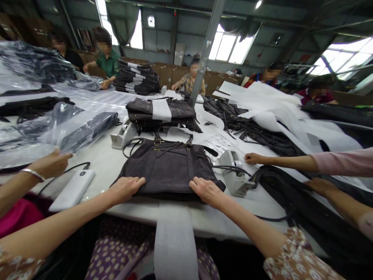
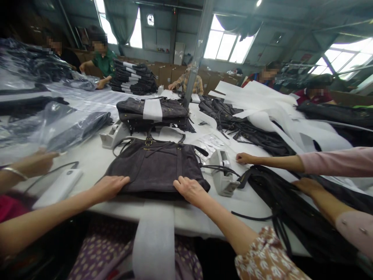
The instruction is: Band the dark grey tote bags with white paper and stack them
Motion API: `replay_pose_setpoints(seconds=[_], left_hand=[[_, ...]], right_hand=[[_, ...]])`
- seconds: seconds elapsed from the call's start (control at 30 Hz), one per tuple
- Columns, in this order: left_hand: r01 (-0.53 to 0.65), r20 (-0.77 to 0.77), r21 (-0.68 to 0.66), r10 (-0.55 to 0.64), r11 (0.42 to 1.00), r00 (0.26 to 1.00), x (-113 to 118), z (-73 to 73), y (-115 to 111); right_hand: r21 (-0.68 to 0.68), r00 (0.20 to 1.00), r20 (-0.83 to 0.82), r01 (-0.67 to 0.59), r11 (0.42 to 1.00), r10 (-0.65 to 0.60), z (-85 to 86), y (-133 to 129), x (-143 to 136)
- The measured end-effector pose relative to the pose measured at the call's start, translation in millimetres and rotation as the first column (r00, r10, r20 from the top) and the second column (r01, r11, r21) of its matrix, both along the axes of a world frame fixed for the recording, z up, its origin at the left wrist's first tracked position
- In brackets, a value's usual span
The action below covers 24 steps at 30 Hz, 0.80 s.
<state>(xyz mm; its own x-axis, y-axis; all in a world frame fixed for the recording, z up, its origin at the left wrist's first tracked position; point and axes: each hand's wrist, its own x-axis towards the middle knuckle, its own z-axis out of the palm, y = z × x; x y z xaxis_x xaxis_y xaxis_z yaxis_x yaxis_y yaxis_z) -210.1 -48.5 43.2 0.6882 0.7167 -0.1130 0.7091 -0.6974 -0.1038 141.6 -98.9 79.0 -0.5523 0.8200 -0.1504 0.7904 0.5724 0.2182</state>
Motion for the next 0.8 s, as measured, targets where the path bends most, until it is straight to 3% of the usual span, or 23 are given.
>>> replay_pose_setpoints(seconds=[0.17, 0.23, 0.3, 0.47, 0.57, 0.7, 0.8], left_hand=[[0.006, 0.074, 0.051, -0.01, 0.999, 0.997, -15.0, 12.8, 22.7], [0.01, 0.075, 0.029, -0.012, 1.0, 0.997, -25.7, 11.1, 28.7], [0.016, 0.067, 0.022, -0.017, 1.0, 0.998, -36.1, 0.2, 27.2], [-0.056, 0.094, 0.215, 0.036, 0.975, 0.995, -44.9, -40.7, 3.3], [-0.093, 0.079, 0.193, 0.079, 0.977, 0.994, -43.1, -50.5, -6.5], [-0.108, -0.002, 0.088, 0.108, 0.99, 0.994, -44.6, -39.3, -11.8], [-0.146, -0.084, -0.052, 0.141, 0.988, 0.986, -33.3, -10.9, -5.4]], right_hand=[[-0.047, 0.995, -0.085, -0.054, 0.997, 0.05, -14.4, 5.1, 4.6], [-0.052, 0.987, -0.142, -0.081, 0.995, 0.073, -21.6, 7.9, 7.2], [-0.072, 0.977, -0.199, -0.094, 0.993, 0.078, -30.0, 10.0, 10.5], [-0.212, 0.977, -0.213, -0.028, 0.977, -0.018, -42.7, 7.0, 14.4], [-0.234, 0.976, -0.217, -0.027, 0.972, -0.025, -40.9, 3.7, 12.2], [-0.252, 0.974, -0.221, -0.016, 0.968, -0.042, -37.4, 2.0, 9.7], [-0.235, 0.971, -0.234, -0.01, 0.972, -0.046, -34.5, -0.9, 9.8]])
